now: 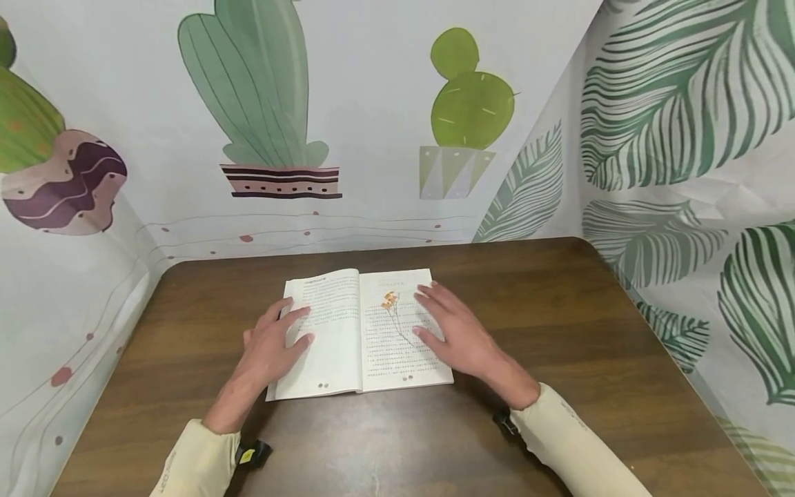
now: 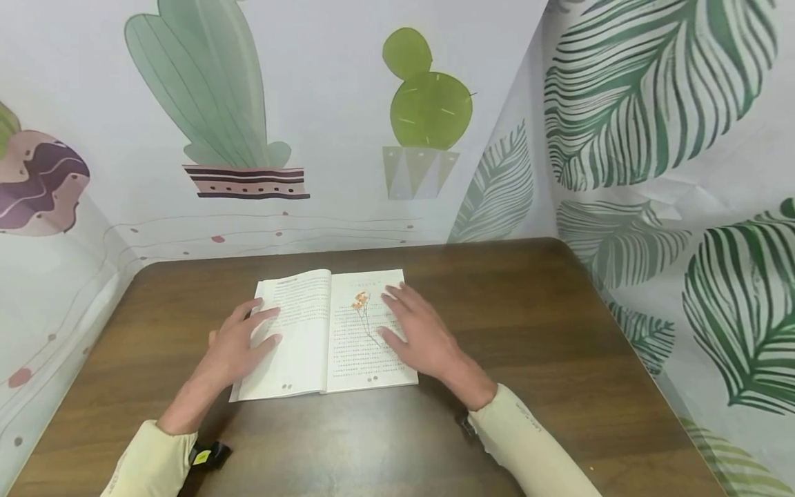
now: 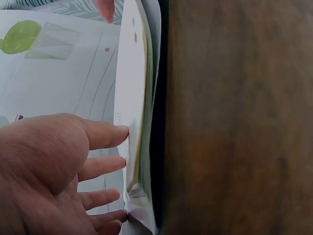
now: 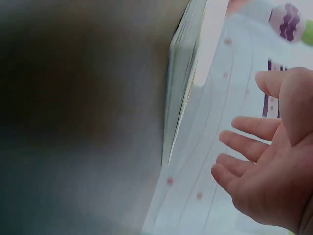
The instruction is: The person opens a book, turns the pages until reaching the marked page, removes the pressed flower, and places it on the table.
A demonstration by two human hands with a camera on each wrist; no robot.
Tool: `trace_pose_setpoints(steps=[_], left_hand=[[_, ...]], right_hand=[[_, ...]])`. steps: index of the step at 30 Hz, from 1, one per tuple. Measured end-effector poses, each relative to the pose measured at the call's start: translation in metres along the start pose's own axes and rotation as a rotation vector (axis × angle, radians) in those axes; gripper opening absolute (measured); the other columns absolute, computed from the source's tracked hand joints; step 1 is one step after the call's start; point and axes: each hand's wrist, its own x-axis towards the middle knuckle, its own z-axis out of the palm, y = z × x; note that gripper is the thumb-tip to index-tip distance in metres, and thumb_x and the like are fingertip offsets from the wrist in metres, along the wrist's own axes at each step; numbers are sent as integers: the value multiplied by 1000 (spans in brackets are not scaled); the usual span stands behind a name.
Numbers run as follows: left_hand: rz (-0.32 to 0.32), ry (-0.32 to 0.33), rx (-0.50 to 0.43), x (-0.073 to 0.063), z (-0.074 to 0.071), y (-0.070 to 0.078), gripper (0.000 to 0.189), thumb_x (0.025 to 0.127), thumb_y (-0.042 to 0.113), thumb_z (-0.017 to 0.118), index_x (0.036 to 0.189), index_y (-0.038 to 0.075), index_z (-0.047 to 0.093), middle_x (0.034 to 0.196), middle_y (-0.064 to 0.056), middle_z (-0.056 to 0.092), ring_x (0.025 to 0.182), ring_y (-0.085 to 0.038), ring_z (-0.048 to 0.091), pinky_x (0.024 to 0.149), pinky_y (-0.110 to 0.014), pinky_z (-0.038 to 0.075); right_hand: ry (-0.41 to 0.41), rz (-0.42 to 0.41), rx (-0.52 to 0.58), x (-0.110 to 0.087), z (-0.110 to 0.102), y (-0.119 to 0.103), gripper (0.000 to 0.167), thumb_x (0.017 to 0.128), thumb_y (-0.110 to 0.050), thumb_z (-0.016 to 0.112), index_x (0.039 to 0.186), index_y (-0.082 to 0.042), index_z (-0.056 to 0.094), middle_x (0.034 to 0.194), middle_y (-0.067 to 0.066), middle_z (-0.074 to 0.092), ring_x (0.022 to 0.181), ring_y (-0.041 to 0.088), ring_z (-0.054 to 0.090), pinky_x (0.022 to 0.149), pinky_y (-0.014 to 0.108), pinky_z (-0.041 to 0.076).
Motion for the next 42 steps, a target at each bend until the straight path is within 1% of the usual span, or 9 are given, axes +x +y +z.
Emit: trace_pose_setpoints(steps=[8,13,17,24,27,30,33,38,42], left_hand=[[32,26,4,-3,0,-2,55,100,27,73,151,9,60,165,-23,36,148,-49,37,95,-63,33],[27,18,3,-3,0,-3,57,100,27,73,152,9,58,166,-23,35,149,-50,35,98,-66,33],[22,5,-4,-2,0,-4,58,100,26,73,153,7,57,166,-25,34,150,-51,33,107,-71,31],[17,-20,-15,-2,0,-2,60,100,27,72,154,6,55,166,-26,32,151,-52,29,117,-75,24],[15,-29,-9,-2,0,-1,61,100,27,73,154,6,54,166,-26,32,152,-52,28,115,-76,24],[14,-40,-2,-3,0,-1,62,100,28,73,155,8,54,167,-25,32,152,-52,27,114,-76,25],[16,-46,4,-3,1,-1,62,100,28,73,155,8,53,167,-25,31,152,-52,26,113,-76,26],[27,-44,11,-1,1,-2,63,100,28,73,156,9,53,167,-25,31,152,-52,26,112,-76,27],[29,-46,12,0,1,-1,63,100,28,74,156,9,53,167,-24,31,152,-52,25,112,-76,27]], right_hand=[[80,101,-43,-5,-14,28,62,101,-24,72,152,5,52,162,22,45,156,43,33,122,61,32],[63,117,-45,-3,-14,32,61,101,-24,73,152,3,54,163,21,45,155,43,33,122,62,33],[45,131,-39,-3,-13,31,59,100,-23,74,150,3,56,161,21,47,154,43,36,122,60,33],[-3,135,-52,0,-10,24,50,97,-22,79,138,3,65,151,21,57,148,43,44,121,57,35],[-24,139,-49,4,-6,18,43,93,-23,84,127,0,71,138,17,64,138,38,52,115,52,43],[-44,140,-50,8,-2,11,32,90,-24,88,112,-4,75,117,11,68,118,29,58,101,45,51],[-67,124,-45,13,1,4,26,87,-24,90,98,-7,73,98,5,65,98,22,56,86,39,51],[-136,116,-2,19,7,-5,24,88,-24,89,92,-10,69,80,-2,61,76,15,54,70,33,48],[-197,128,-4,23,12,-8,22,89,-24,87,91,-12,69,73,-6,58,67,11,54,65,31,48]])
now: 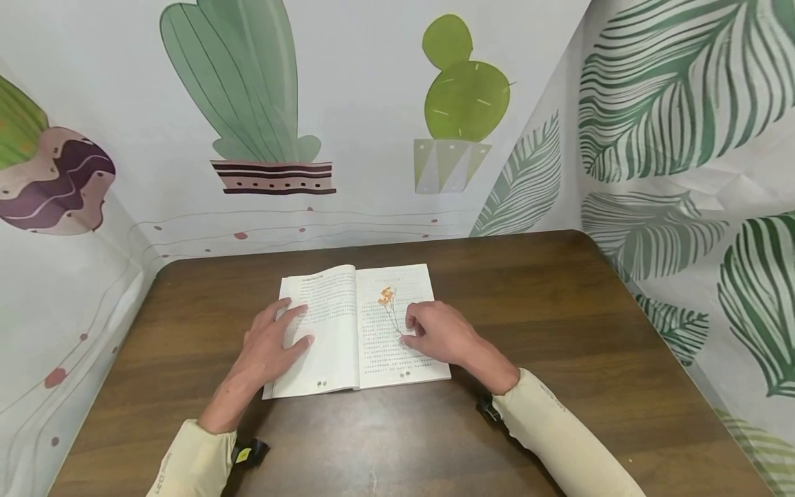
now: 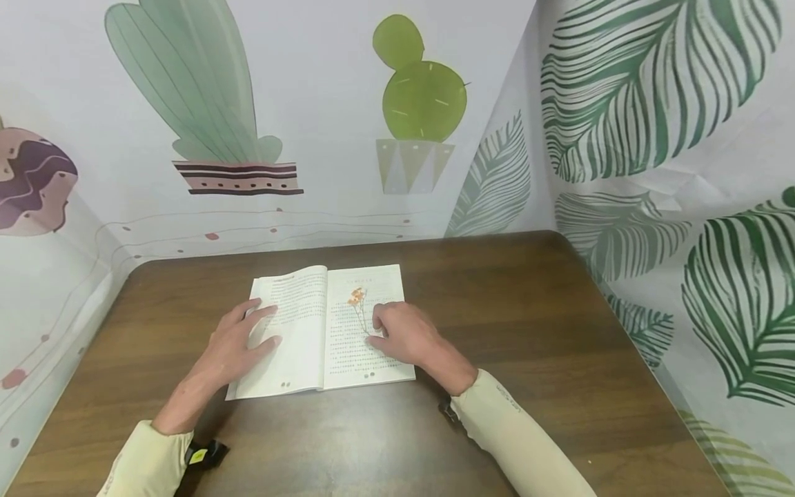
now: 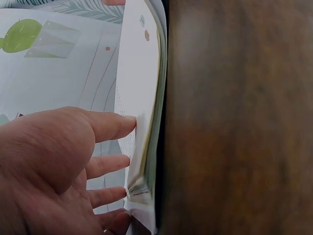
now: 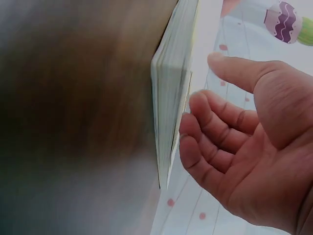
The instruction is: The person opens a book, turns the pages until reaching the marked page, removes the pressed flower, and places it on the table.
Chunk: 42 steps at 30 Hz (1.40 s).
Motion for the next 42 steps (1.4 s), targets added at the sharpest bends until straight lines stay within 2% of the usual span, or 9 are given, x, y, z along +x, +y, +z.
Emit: trace_pose_setpoints(steps=[6,18,28,36,42], left_hand=[[-4,-6,-13,0,0,-1,64,100,29,73,157,9,52,168,-24,30,152,-53,24,112,-76,25],[0,-11,-15,2,3,-4,65,99,29,72,157,9,50,169,-24,27,152,-54,22,111,-76,25],[1,-20,-7,1,2,-3,65,101,31,71,158,10,49,169,-24,26,152,-53,22,110,-75,26],[9,-18,-6,-1,2,-1,63,101,31,71,157,12,49,168,-24,27,151,-53,23,106,-72,29],[15,-16,-11,-2,1,-1,63,102,32,70,157,13,49,168,-24,27,151,-53,23,104,-71,29]], right_hand=[[-43,26,-28,2,3,-3,17,92,-17,83,85,-15,68,73,-7,59,67,12,54,63,31,47],[-38,73,-41,-1,3,-3,20,95,-7,70,77,-14,68,67,-7,59,58,11,52,54,28,43],[-68,69,-71,-1,5,-3,20,95,-7,68,76,-13,67,65,-6,58,56,11,50,52,27,40],[-43,63,-90,-3,6,-4,17,96,-8,69,79,-12,68,67,-6,59,56,12,51,52,28,42],[18,71,-83,-4,1,-5,16,94,-5,68,79,-10,69,68,-4,60,57,12,51,50,27,42]])
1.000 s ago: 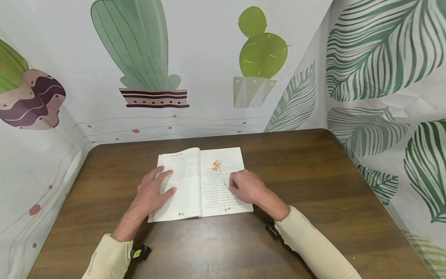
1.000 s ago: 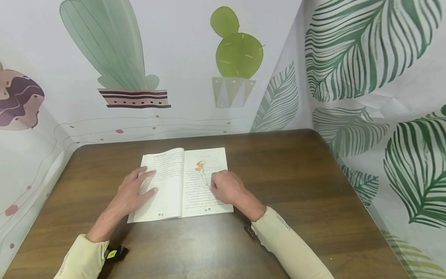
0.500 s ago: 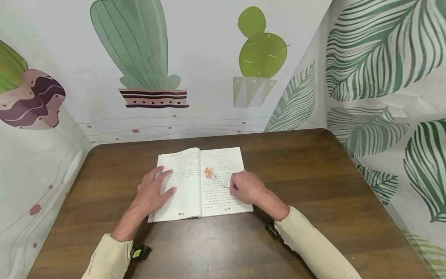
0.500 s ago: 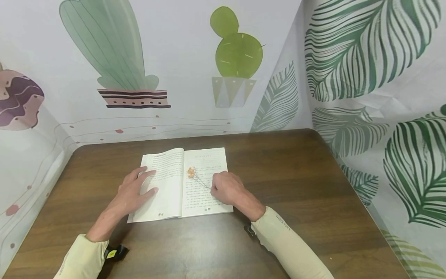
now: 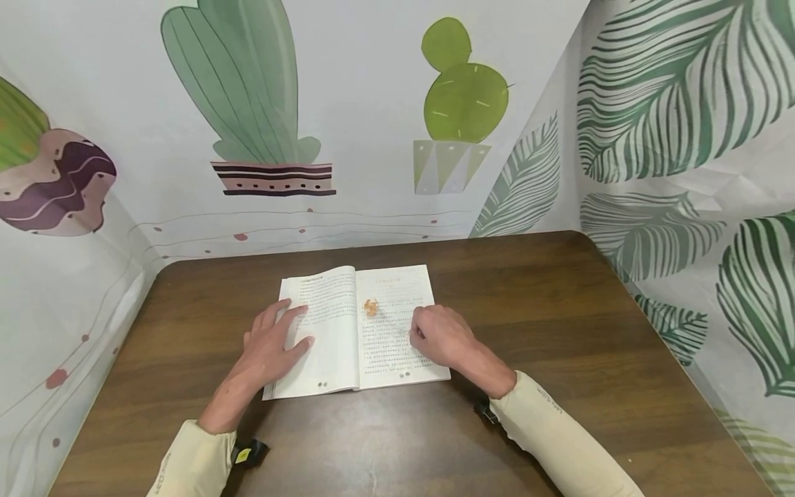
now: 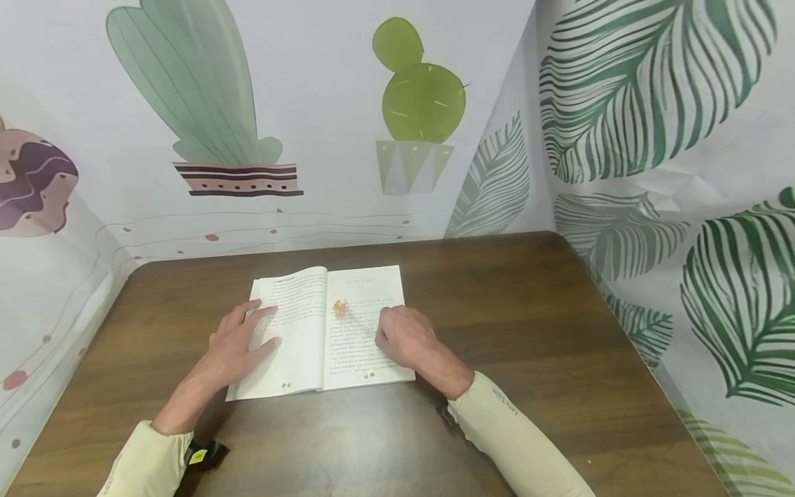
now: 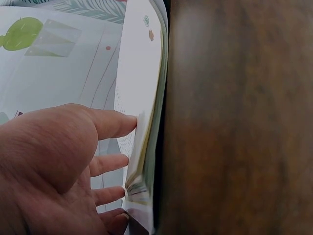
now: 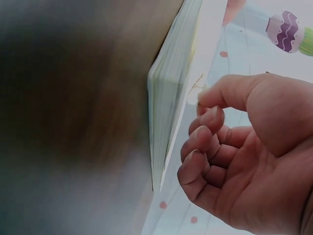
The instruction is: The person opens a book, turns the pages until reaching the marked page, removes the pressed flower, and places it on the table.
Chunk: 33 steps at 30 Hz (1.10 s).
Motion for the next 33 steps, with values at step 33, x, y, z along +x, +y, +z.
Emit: trace_pose_setpoints(steps=[33], left_hand=[[12,-20,2,-2,-1,-1,61,104,32,67,159,13,47,169,-23,24,150,-54,21,101,-68,30]], right_hand=[[169,187,-2,-3,-30,61,7,94,-7,68,88,-6,71,76,2,66,60,18,55,53,31,43]])
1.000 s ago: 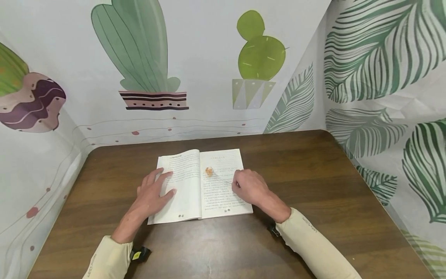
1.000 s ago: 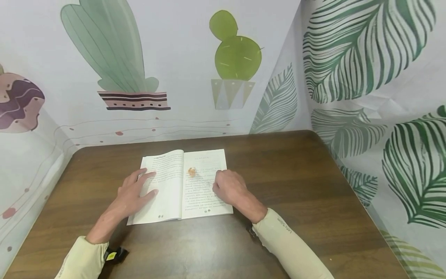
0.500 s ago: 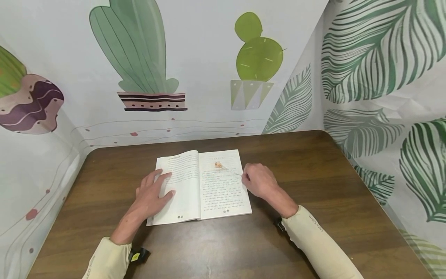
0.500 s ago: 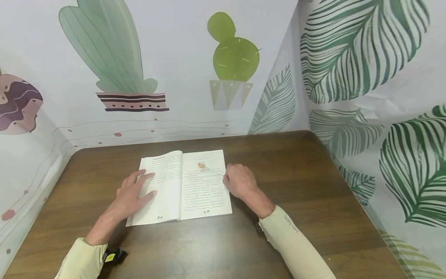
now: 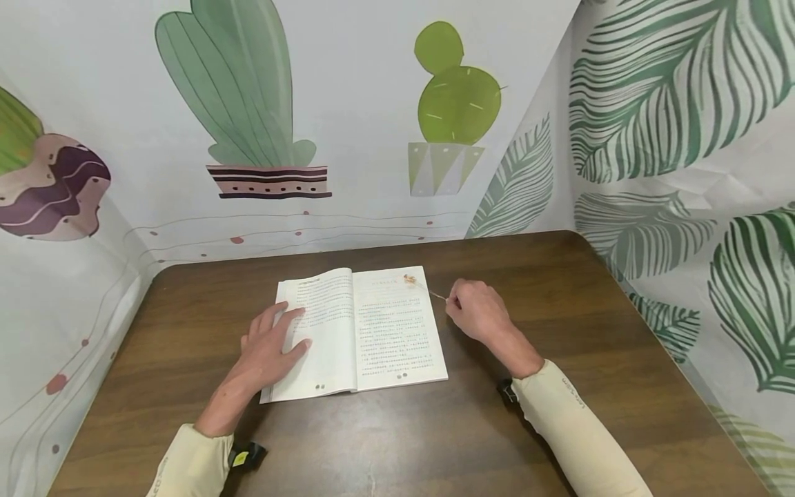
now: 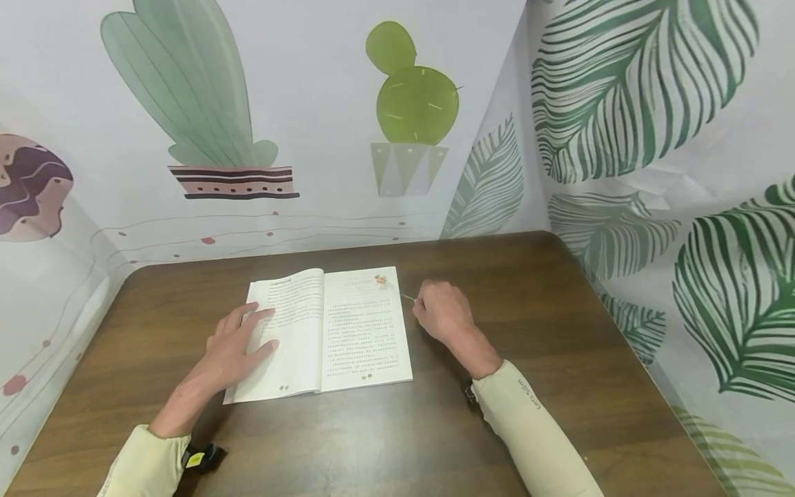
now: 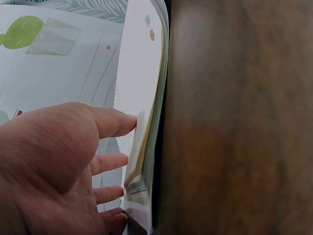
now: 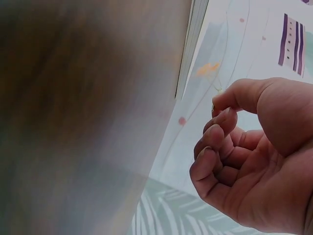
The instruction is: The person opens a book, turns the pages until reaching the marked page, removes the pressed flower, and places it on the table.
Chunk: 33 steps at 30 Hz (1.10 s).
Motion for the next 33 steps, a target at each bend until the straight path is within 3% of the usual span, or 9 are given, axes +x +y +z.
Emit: trace_pose_setpoints(steps=[7,16,23,29,33], left_hand=[[4,1,-1,0,0,0,61,104,32,67,158,13,47,168,-24,24,150,-54,21,101,-68,31],[7,-2,1,0,0,0,62,104,33,67,159,13,46,169,-24,23,150,-55,20,100,-68,30],[5,-8,1,1,2,-1,63,104,33,67,159,13,45,169,-24,22,150,-55,19,101,-68,29],[2,-11,-2,1,1,-2,63,104,32,66,159,13,44,169,-25,21,150,-56,18,102,-70,28],[7,-11,-5,1,1,-1,63,103,31,67,159,13,44,169,-25,21,149,-55,19,102,-70,28]], right_hand=[[61,12,-13,3,-7,16,7,92,-4,69,85,-5,71,74,3,66,61,20,59,53,35,47],[27,110,9,6,-16,37,10,97,-8,67,90,-3,72,82,9,68,61,23,58,51,33,45],[46,163,-67,6,-23,54,12,98,-10,65,91,-2,70,80,12,69,61,26,60,51,37,47],[43,195,-123,7,-26,63,21,100,-13,63,81,-4,61,71,11,62,60,27,58,51,41,48],[29,223,-133,7,-29,67,24,99,-13,63,76,-6,64,67,8,61,57,25,57,49,39,47]])
